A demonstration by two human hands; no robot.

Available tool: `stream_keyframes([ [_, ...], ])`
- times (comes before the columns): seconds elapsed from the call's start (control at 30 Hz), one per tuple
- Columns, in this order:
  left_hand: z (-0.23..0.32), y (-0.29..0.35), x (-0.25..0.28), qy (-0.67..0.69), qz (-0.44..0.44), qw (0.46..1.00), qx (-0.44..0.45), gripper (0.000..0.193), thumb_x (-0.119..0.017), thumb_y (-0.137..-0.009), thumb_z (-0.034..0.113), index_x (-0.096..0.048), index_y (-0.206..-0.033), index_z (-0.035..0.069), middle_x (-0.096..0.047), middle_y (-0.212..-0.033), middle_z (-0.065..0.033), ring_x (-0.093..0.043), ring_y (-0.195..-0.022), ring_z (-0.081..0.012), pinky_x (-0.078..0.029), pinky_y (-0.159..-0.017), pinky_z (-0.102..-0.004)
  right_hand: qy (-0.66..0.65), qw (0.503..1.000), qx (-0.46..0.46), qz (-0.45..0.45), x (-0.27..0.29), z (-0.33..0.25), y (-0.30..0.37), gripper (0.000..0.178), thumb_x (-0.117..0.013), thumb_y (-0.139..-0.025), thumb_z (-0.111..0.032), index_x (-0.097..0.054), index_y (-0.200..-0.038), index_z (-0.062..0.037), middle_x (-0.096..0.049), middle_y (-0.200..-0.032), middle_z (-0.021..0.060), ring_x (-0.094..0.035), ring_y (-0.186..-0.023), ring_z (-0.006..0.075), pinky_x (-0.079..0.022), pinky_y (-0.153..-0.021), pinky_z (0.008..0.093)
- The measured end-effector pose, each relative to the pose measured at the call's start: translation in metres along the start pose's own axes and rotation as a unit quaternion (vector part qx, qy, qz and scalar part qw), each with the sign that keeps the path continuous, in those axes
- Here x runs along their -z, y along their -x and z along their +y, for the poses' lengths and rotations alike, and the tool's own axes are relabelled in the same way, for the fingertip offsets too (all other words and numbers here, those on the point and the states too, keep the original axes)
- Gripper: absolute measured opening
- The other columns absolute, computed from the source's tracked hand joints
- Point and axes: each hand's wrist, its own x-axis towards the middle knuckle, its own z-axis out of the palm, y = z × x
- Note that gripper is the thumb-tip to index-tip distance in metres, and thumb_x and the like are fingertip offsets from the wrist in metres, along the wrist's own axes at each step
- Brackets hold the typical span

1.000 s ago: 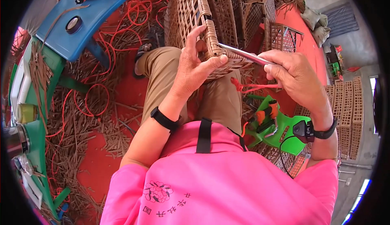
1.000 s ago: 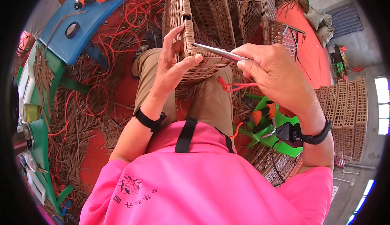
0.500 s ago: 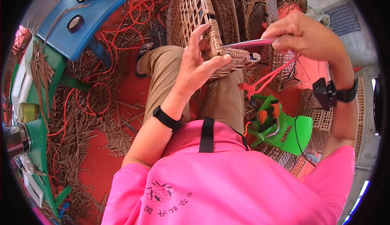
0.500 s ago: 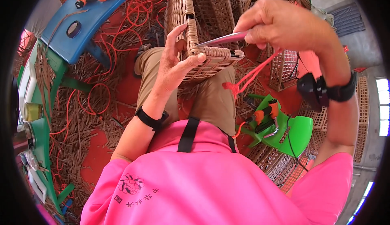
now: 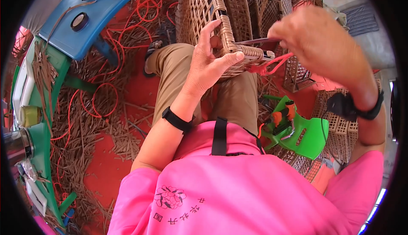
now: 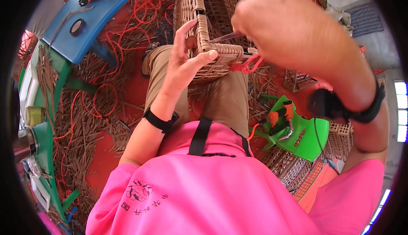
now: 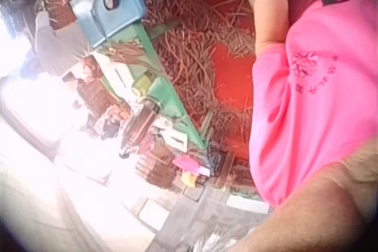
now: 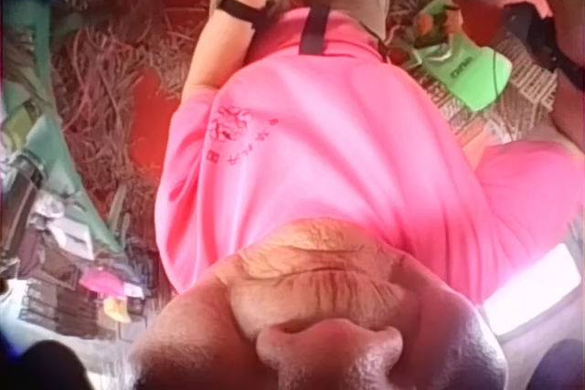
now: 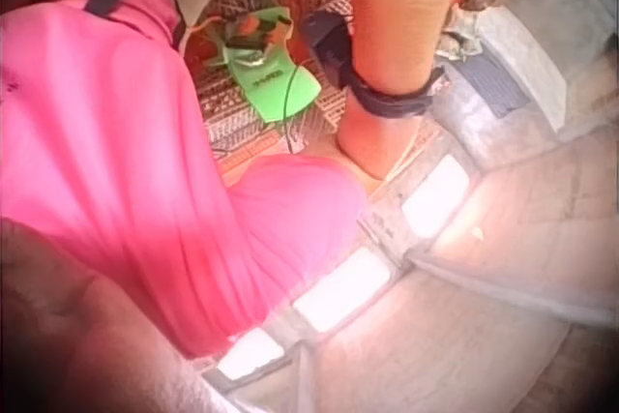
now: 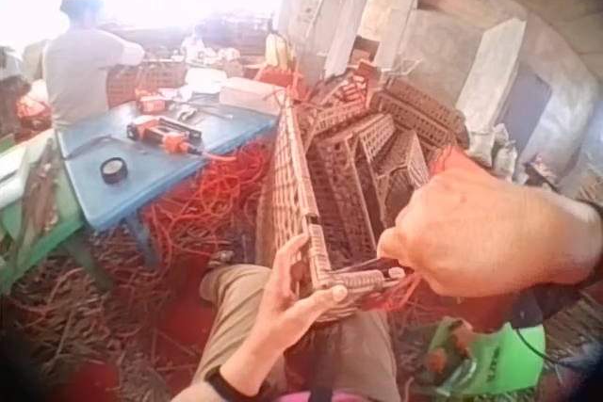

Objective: Weave and secure strips of material onto a furniture frame using a nail gun and cutting tools.

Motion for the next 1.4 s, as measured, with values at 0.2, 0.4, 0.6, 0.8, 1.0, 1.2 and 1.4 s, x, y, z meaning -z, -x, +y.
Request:
stream_keyframes([
  [0.2,0.000,0.003,-0.005,-0.003,0.013,1.000,-0.017,0.072,-0.076,-0.084,0.009,-0.034,-0.143,0.005,-0.061,-0.106,-0.0070,-0.059,-0.097,-0.0115,-0.051,-0.085,-0.0280,0.029,0.997,-0.056,0.036,-0.027,-0.040,0.024,0.017,-0.057,-0.079,-0.003,-0.062,-0.096,-0.0016,-0.061,-0.077,0.0149,-0.064,-0.074,0.0336,-0.050,-0.063,0.0447],
  [0.4,-0.010,-0.001,-0.006,-0.036,0.014,0.998,-0.050,0.067,-0.074,-0.087,0.007,-0.035,-0.142,0.006,-0.061,-0.104,-0.0062,-0.058,-0.095,-0.0106,-0.050,-0.084,-0.0262,0.056,0.979,-0.161,0.112,-0.060,-0.075,0.031,0.009,-0.061,-0.078,-0.006,-0.058,-0.085,-0.0023,-0.063,-0.074,0.0117,-0.068,-0.070,0.0252,-0.055,-0.059,0.0361],
  [0.6,-0.002,0.002,0.017,0.063,-0.020,0.997,0.032,0.068,-0.077,-0.083,0.008,-0.039,-0.139,0.004,-0.063,-0.095,-0.0056,-0.060,-0.089,-0.0121,-0.049,-0.079,-0.0260,-0.106,0.963,-0.193,0.157,-0.065,-0.072,0.057,0.015,-0.059,-0.085,-0.005,-0.059,-0.099,0.0004,-0.064,-0.076,0.0124,-0.068,-0.071,0.0270,-0.054,-0.063,0.0348],
  [0.8,-0.004,0.018,0.009,-0.425,0.048,0.887,-0.173,0.090,-0.090,-0.063,0.029,-0.045,-0.138,0.007,-0.063,-0.102,-0.0096,-0.056,-0.097,-0.0239,-0.044,-0.091,-0.0375,-0.518,0.727,-0.403,0.202,-0.084,-0.080,0.075,0.023,-0.061,-0.095,-0.014,-0.065,-0.112,0.0003,-0.063,-0.075,0.0027,-0.053,-0.059,0.0067,-0.045,-0.056,0.0235],
  [1.0,-0.003,0.014,0.006,-0.513,0.104,0.815,-0.249,0.068,-0.087,-0.066,0.032,-0.053,-0.117,0.002,-0.057,-0.095,-0.0119,-0.052,-0.091,-0.0319,-0.042,-0.081,-0.0430,-0.651,0.559,-0.377,0.349,-0.155,-0.074,0.067,0.021,-0.073,-0.087,-0.016,-0.066,-0.100,-0.0021,-0.059,-0.075,-0.0049,-0.049,-0.059,0.0020,-0.040,-0.054,0.0191],
  [1.2,0.008,-0.002,0.008,-0.611,0.046,0.750,-0.249,0.042,-0.087,-0.066,0.030,-0.061,-0.083,0.002,-0.058,-0.078,-0.0094,-0.059,-0.074,-0.0287,-0.047,-0.066,-0.0408,-0.605,0.531,-0.409,0.429,-0.182,-0.057,0.031,0.021,-0.077,-0.085,-0.015,-0.067,-0.096,-0.0012,-0.060,-0.074,-0.0037,-0.053,-0.064,0.0025,-0.042,-0.058,0.0191],
  [1.4,0.028,-0.006,0.009,-0.598,-0.001,0.783,-0.172,0.037,-0.087,-0.071,0.028,-0.064,-0.079,0.000,-0.063,-0.072,-0.0093,-0.057,-0.061,-0.0192,-0.047,-0.061,-0.0294,-0.582,0.542,-0.373,0.478,-0.201,-0.055,0.026,0.020,-0.074,-0.086,-0.010,-0.068,-0.100,0.0018,-0.073,-0.088,0.0060,-0.065,-0.080,0.0077,-0.051,-0.074,0.0225],
])
